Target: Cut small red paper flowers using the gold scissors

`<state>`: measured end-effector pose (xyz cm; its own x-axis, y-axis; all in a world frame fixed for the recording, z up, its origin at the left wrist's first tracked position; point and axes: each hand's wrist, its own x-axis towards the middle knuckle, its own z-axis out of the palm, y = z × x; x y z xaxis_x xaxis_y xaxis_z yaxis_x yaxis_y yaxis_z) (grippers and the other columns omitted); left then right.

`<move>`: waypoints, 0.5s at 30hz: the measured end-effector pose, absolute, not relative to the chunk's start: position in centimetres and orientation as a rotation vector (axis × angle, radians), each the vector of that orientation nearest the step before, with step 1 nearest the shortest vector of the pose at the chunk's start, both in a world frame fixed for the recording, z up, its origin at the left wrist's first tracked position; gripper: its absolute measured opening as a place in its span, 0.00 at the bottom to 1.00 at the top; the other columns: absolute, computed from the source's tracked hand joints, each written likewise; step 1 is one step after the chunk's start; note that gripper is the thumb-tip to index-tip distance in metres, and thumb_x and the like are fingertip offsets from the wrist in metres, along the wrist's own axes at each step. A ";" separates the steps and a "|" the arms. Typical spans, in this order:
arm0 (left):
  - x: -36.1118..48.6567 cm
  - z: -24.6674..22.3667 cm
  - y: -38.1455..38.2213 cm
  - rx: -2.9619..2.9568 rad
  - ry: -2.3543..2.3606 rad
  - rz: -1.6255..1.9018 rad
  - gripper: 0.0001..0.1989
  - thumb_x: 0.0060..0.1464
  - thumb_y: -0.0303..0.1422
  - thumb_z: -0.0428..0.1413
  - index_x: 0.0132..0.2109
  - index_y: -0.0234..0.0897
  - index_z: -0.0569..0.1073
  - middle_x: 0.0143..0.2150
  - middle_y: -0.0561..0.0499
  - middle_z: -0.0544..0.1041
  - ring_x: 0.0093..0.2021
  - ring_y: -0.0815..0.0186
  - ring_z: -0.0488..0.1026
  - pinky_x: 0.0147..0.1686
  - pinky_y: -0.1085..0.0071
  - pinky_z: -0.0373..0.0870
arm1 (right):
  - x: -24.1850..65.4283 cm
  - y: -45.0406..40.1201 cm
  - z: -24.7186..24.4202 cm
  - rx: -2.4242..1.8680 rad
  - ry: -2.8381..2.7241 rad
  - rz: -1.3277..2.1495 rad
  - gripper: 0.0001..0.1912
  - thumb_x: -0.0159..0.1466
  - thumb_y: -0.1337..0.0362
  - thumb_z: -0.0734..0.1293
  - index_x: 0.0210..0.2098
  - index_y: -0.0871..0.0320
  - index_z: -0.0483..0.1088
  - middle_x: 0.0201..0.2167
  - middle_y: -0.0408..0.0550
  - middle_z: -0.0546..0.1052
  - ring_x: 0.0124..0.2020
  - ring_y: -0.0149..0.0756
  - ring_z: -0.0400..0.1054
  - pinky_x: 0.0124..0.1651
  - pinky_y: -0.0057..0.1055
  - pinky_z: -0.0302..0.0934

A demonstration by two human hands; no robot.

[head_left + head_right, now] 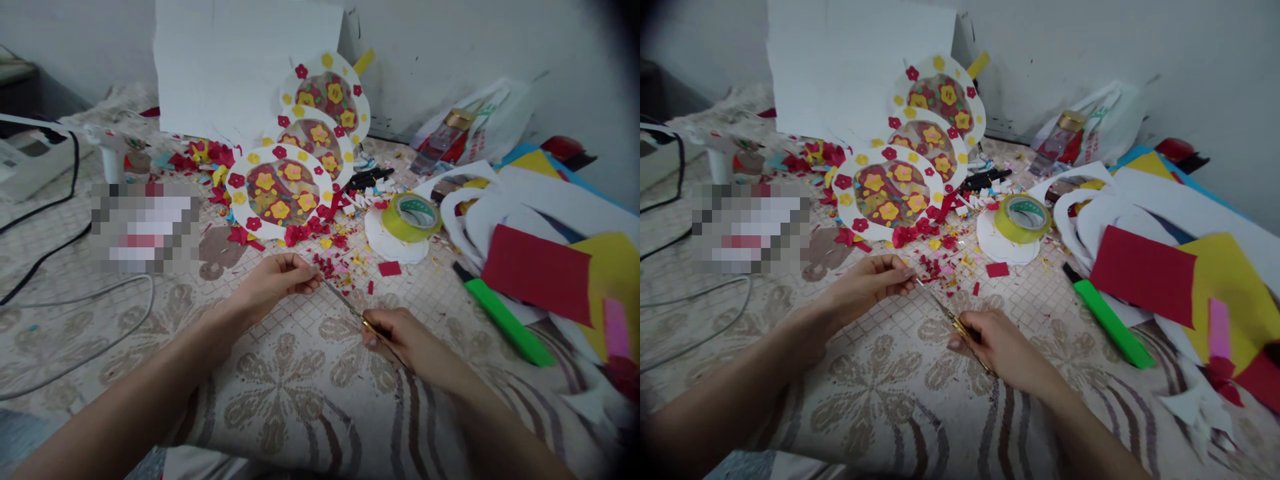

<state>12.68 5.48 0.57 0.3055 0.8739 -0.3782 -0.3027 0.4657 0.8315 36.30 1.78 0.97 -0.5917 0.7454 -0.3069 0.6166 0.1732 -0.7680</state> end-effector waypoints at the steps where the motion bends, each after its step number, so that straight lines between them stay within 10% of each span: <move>1: 12.7 0.6 5.5 0.713 0.949 0.869 0.08 0.45 0.28 0.62 0.26 0.31 0.69 0.24 0.52 0.76 0.26 0.73 0.72 0.29 0.76 0.67 | 36.3 1.7 0.9 -1.340 -2.267 1.421 0.23 0.60 0.46 0.60 0.21 0.59 0.60 0.18 0.39 0.59 0.21 0.28 0.54 0.23 0.25 0.46; 15: 13.5 0.6 4.3 0.873 0.817 0.621 0.07 0.50 0.32 0.59 0.33 0.32 0.71 0.31 0.50 0.77 0.32 0.72 0.73 0.34 0.75 0.68 | 32.8 1.1 2.1 -1.418 -1.522 1.404 0.11 0.56 0.57 0.66 0.31 0.60 0.67 0.19 0.40 0.65 0.18 0.26 0.57 0.20 0.23 0.54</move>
